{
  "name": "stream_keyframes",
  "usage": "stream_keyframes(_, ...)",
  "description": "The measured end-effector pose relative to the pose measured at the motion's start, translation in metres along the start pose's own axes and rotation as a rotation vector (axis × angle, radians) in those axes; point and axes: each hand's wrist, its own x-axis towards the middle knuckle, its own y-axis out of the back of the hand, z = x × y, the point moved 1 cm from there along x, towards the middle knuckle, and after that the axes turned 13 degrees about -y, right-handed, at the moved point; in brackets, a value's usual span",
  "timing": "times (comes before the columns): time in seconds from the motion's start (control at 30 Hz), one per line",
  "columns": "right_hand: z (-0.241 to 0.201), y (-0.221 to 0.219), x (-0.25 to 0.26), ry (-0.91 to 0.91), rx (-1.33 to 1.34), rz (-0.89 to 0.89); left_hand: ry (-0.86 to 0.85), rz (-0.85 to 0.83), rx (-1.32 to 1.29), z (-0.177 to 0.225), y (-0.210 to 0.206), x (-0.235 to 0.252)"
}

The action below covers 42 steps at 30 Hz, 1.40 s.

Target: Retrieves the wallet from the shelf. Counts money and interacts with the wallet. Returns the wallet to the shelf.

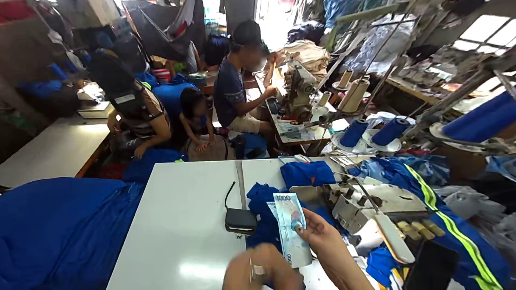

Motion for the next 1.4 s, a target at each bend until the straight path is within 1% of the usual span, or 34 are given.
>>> stream_keyframes(0.07,-0.005,-0.002,-0.003,-0.016,0.046,-0.021,0.277,0.051,0.097,-0.05,0.004,-0.023)
stream_keyframes(0.1,-0.006,-0.005,-0.004,-0.021,0.062,-0.035,0.411,0.085,0.083,-0.072,0.005,-0.035)
stream_keyframes(0.13,-0.007,-0.007,-0.005,-0.023,0.077,-0.054,0.506,0.113,0.075,-0.09,0.007,-0.047)
stream_keyframes(0.2,-0.007,-0.014,-0.007,-0.033,0.091,-0.102,0.598,0.158,0.066,-0.113,0.008,-0.062)
stream_keyframes(0.27,-0.003,-0.022,-0.008,-0.057,0.096,-0.16,0.687,0.212,-0.023,-0.119,0.007,-0.064)
stream_keyframes(0.33,0.004,-0.029,-0.008,-0.078,0.085,-0.212,0.77,0.323,-0.125,-0.121,0.005,-0.061)
stream_keyframes(0.47,0.016,-0.039,-0.007,-0.138,0.041,-0.263,0.797,0.455,-0.155,-0.121,0.004,-0.053)
stream_keyframes(0.57,0.022,-0.041,-0.005,-0.143,0.004,-0.292,0.783,0.526,-0.08,-0.13,0.005,-0.053)
stream_keyframes(0.63,0.023,-0.041,-0.004,-0.14,-0.026,-0.29,0.753,0.562,-0.089,-0.135,0.006,-0.054)
stream_keyframes(0.77,0.024,-0.037,0.001,-0.111,-0.07,-0.172,0.73,0.621,-0.174,-0.137,0.009,-0.057)
stream_keyframes(0.9,0.022,-0.026,0.009,-0.104,-0.008,-0.03,0.756,0.676,-0.19,-0.138,0.013,-0.058)
stream_keyframes(1.03,0.017,-0.015,0.013,-0.099,0.058,0.013,0.765,0.682,-0.197,-0.139,0.018,-0.061)
stream_keyframes(1.2,0.012,-0.018,0.008,-0.086,0.072,-0.029,0.799,0.65,-0.193,-0.139,0.019,-0.061)
stream_keyframes(1.3,0.013,-0.024,0.006,-0.071,0.019,-0.081,0.817,0.585,-0.151,-0.142,0.016,-0.064)
stream_keyframes(1.4,0.022,-0.03,0.007,-0.077,-0.083,-0.141,0.833,0.463,-0.137,-0.139,0.01,-0.064)
